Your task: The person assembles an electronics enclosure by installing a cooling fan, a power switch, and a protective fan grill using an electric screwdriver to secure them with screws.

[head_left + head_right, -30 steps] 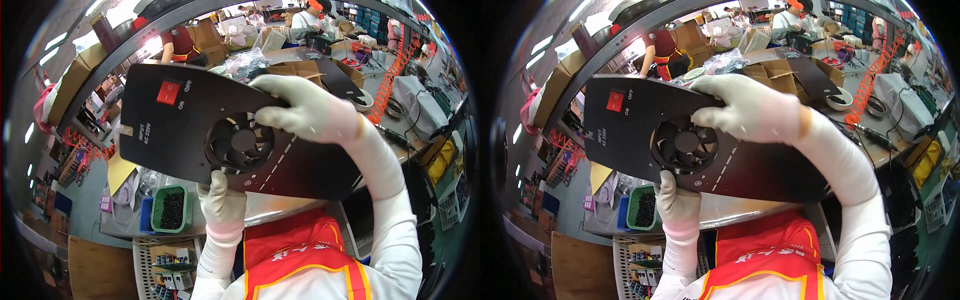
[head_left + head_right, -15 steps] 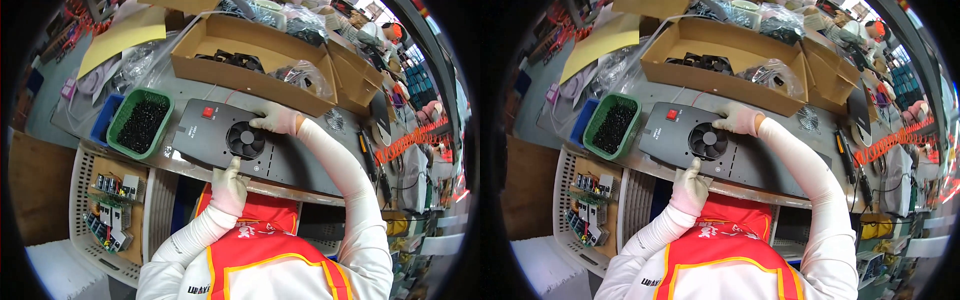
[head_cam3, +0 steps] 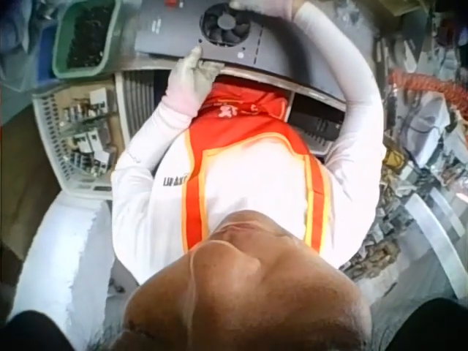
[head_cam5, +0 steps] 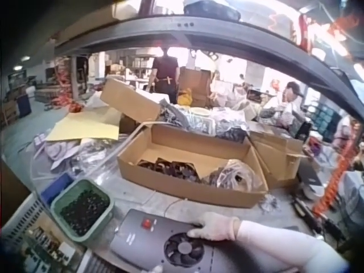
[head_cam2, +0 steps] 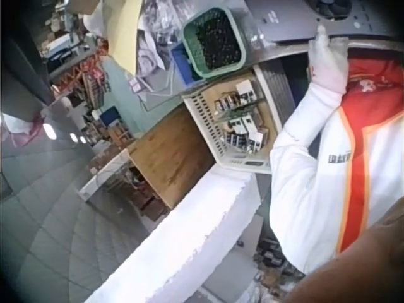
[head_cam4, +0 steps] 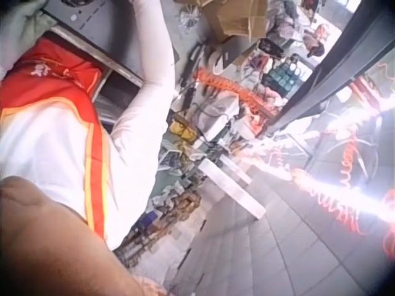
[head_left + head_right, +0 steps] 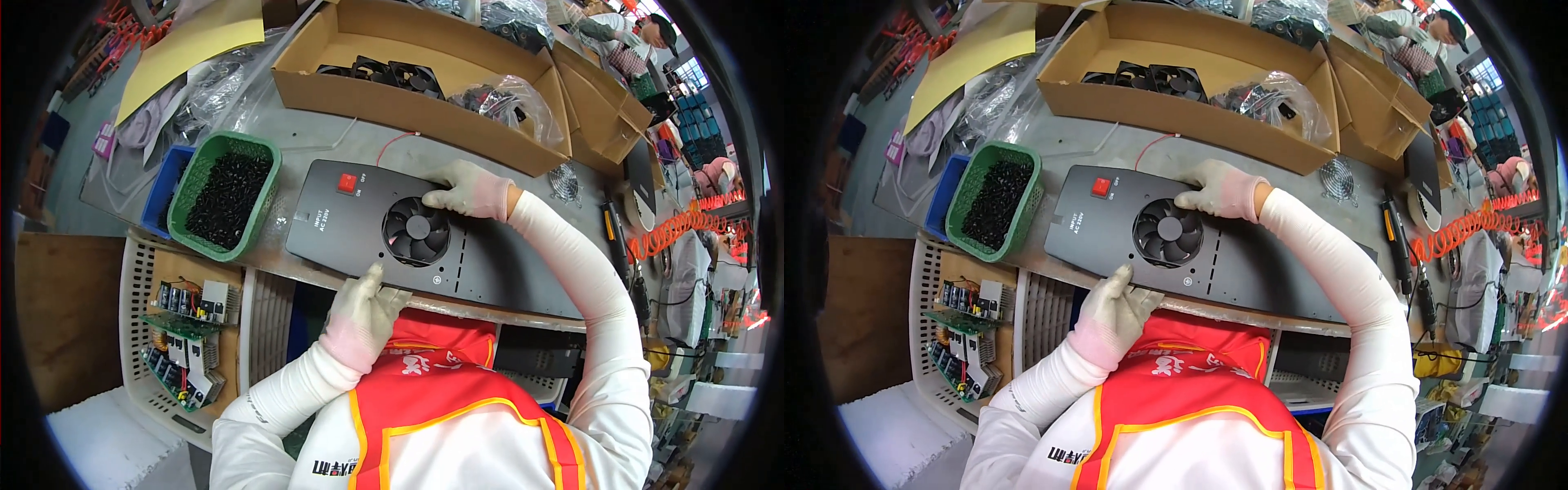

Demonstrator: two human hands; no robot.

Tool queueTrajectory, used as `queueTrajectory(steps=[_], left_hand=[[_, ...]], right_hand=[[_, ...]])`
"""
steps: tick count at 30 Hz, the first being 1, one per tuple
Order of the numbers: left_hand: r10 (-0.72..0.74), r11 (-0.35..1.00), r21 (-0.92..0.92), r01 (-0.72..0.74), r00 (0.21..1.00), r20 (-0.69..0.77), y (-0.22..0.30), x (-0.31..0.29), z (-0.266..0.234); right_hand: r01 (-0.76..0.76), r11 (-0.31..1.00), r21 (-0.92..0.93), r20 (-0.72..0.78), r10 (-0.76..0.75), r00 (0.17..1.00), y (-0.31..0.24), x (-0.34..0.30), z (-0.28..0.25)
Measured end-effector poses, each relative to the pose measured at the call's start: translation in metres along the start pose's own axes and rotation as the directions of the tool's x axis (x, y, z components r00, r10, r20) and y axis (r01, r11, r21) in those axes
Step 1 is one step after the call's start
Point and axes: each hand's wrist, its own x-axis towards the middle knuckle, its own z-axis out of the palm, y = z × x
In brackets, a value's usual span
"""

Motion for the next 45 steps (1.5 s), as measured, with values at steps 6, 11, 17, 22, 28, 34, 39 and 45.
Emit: queueTrajectory(steps=[6, 11, 17, 22, 28, 34, 39, 45], left_hand=[[-0.141, 0.973, 0.195, 0.126, 0.988, 0.066, 0.024, -0.005, -0.016], [-0.052, 0.985, 0.168, 0.037, 0.995, 0.087, 0.012, -0.006, -0.007], [-0.074, 0.947, 0.316, 0.063, 0.997, 0.024, 0.018, -0.025, -0.004], [-0.253, 0.323, 0.930, 0.176, 0.963, -0.095, 0.056, -0.048, -0.009], [-0.041, -0.746, 0.410, -0.524, 0.652, 0.757, 0.030, -0.031, 0.024], [-0.034, -0.784, 0.351, -0.512, 0.599, 0.800, 0.011, 0.005, 0.001], [-0.036, -0.761, 0.394, -0.515, 0.641, 0.767, 0.014, 0.005, 0.012], [-0.051, -0.769, 0.365, -0.525, 0.619, 0.784, 0.022, 0.018, 0.017]], right_hand=[[0.066, 0.998, -0.017, -0.085, -0.067, 0.994, 0.008, 0.000, 0.011], [0.052, 0.985, -0.163, -0.171, -0.080, 0.982, 0.011, 0.002, 0.018], [0.096, 0.964, -0.249, -0.296, -0.171, 0.940, 0.015, -0.001, 0.032], [0.075, 0.943, -0.324, -0.389, -0.205, 0.898, 0.011, -0.016, 0.041], [-0.018, 0.944, -0.330, -0.782, -0.263, 0.565, 0.012, -0.106, 0.014], [-0.716, 0.698, -0.028, -0.962, 0.175, 0.208, 0.156, -0.292, 0.047], [-0.639, 0.754, 0.152, -0.867, 0.412, 0.280, 0.154, -0.323, 0.091], [-0.673, 0.712, 0.200, -0.859, 0.458, 0.229, 0.155, -0.288, 0.079]])
